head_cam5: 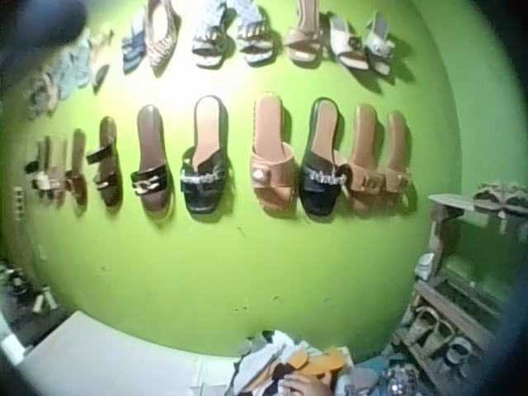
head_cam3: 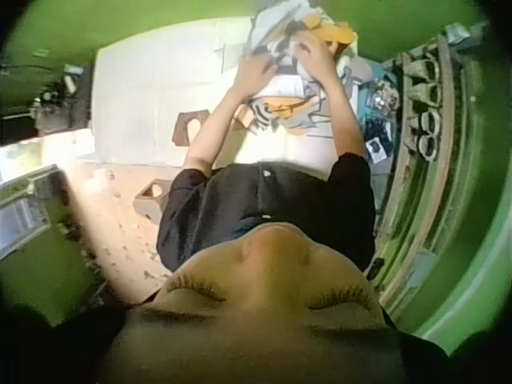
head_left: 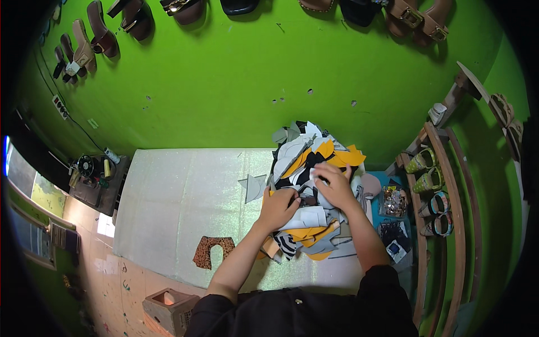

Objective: Organizing and inspecting leopard-print shoe upper components on a workbench in a shoe manufacturing facility.

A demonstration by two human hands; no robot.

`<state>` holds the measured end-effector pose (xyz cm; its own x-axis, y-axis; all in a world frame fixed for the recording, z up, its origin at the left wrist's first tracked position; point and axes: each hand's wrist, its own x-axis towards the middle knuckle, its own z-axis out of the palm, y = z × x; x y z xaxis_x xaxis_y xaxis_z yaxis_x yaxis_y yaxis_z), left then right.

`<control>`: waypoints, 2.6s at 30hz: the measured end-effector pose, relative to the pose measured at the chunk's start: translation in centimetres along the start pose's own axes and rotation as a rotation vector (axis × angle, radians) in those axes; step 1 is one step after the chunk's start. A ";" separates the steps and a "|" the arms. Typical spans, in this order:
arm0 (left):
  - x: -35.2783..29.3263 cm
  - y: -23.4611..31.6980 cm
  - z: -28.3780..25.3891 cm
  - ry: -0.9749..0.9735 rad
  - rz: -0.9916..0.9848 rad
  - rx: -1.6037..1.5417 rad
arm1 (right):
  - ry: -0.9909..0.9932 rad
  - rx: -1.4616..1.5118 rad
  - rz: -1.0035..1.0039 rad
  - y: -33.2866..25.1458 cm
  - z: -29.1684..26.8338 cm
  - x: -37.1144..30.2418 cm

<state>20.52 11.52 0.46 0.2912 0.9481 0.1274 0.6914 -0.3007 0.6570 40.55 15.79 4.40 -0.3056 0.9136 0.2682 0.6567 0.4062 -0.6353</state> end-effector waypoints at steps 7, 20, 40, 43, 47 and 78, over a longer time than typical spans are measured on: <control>0.6 0.0 0.2 0.081 0.038 -0.037 | 0.180 -0.451 0.115 2.1 2.2 2.7; 0.3 -0.8 1.0 0.051 0.085 0.101 | 0.271 0.022 0.199 7.0 1.7 2.4; 0.2 -0.1 1.2 -0.041 0.183 0.262 | -0.069 -0.423 0.374 2.7 2.5 3.9; -0.1 0.1 1.2 0.039 0.254 0.294 | -0.012 -0.419 0.344 2.5 2.5 4.4; 0.3 0.0 1.2 0.041 0.276 0.297 | 0.014 -0.266 0.289 5.1 2.8 5.0; 6.2 -1.9 -0.4 -0.008 -0.341 0.032 | -0.255 -0.531 0.430 0.4 2.6 5.3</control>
<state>20.79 18.01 0.28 0.0452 0.9938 -0.1018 0.7700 0.0302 0.6374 37.47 20.72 3.69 -0.0536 0.9880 -0.1447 0.9810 0.0250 -0.1923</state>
